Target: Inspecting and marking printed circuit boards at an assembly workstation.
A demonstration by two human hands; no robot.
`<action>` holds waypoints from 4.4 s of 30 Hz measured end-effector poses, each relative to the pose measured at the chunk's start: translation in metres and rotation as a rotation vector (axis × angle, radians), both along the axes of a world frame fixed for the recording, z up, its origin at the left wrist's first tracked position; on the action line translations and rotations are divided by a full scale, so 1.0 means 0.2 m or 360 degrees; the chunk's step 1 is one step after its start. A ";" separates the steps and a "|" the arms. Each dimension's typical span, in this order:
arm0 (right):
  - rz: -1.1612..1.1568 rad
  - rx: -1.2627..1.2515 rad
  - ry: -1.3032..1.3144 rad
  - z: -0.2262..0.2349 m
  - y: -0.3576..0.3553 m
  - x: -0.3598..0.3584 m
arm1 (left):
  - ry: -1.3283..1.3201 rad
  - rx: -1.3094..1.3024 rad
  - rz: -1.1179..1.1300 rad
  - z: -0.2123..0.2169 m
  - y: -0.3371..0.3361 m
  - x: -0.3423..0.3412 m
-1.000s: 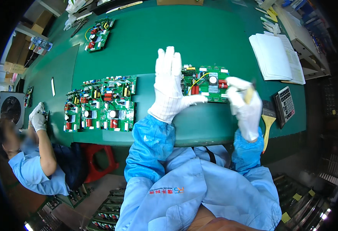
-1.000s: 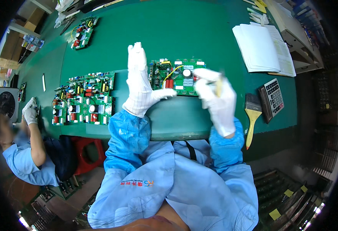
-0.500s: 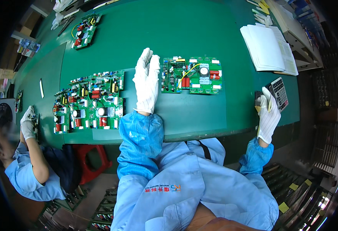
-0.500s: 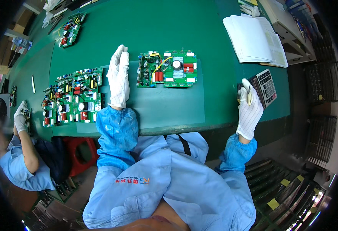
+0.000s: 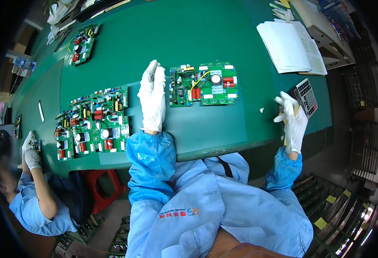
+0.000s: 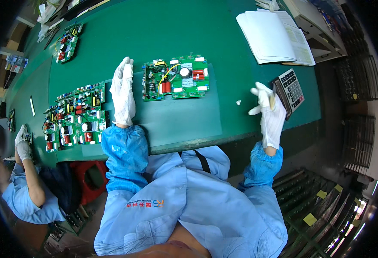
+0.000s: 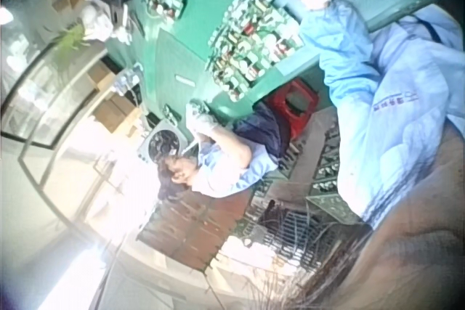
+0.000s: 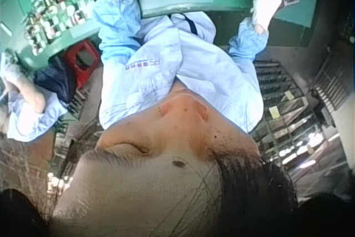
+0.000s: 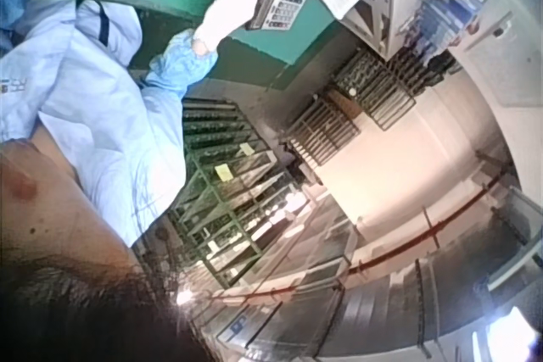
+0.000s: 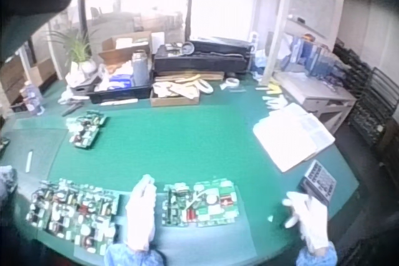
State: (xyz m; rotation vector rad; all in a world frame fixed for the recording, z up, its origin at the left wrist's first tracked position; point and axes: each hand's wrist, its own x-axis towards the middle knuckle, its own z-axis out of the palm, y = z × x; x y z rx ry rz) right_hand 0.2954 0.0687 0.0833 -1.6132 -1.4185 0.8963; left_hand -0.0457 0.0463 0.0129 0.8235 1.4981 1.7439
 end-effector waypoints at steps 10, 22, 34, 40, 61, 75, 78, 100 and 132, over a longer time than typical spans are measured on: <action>0.0617 -0.0614 -0.0115 -0.11 0.39 -0.52 | 0.0009 -0.0165 -0.0040 0.00 0.01 -0.03; 0.0815 -0.0354 0.1103 -0.32 0.39 -0.57 | -0.0405 0.0005 -0.0228 -0.01 0.01 -0.04; 0.0732 -0.0195 0.0991 -0.33 0.38 -0.57 | -0.0712 0.0160 -0.0382 0.04 0.03 -0.03; 0.0741 -0.0226 0.0943 -0.28 0.37 -0.57 | -0.0749 0.0185 -0.0394 0.02 0.03 -0.04; 0.0630 -0.0412 0.1377 -0.21 0.37 -0.50 | 0.0250 0.0217 -0.0293 0.02 0.04 -0.08; 0.0737 -0.0238 0.1152 -0.24 0.40 -0.46 | 0.1413 0.0495 -0.0240 -0.06 0.08 0.00; 0.0715 -0.0236 0.0997 -0.26 0.41 -0.45 | 0.1598 0.0581 -0.0240 -0.06 0.07 0.01; 0.0460 -0.0302 0.0554 -0.30 0.37 -0.44 | -0.0944 -0.0114 -0.0544 0.06 -0.04 0.05; 0.0344 -0.0365 0.1676 -0.49 0.42 -0.35 | -0.1244 -0.0020 -0.1035 0.08 -0.04 0.03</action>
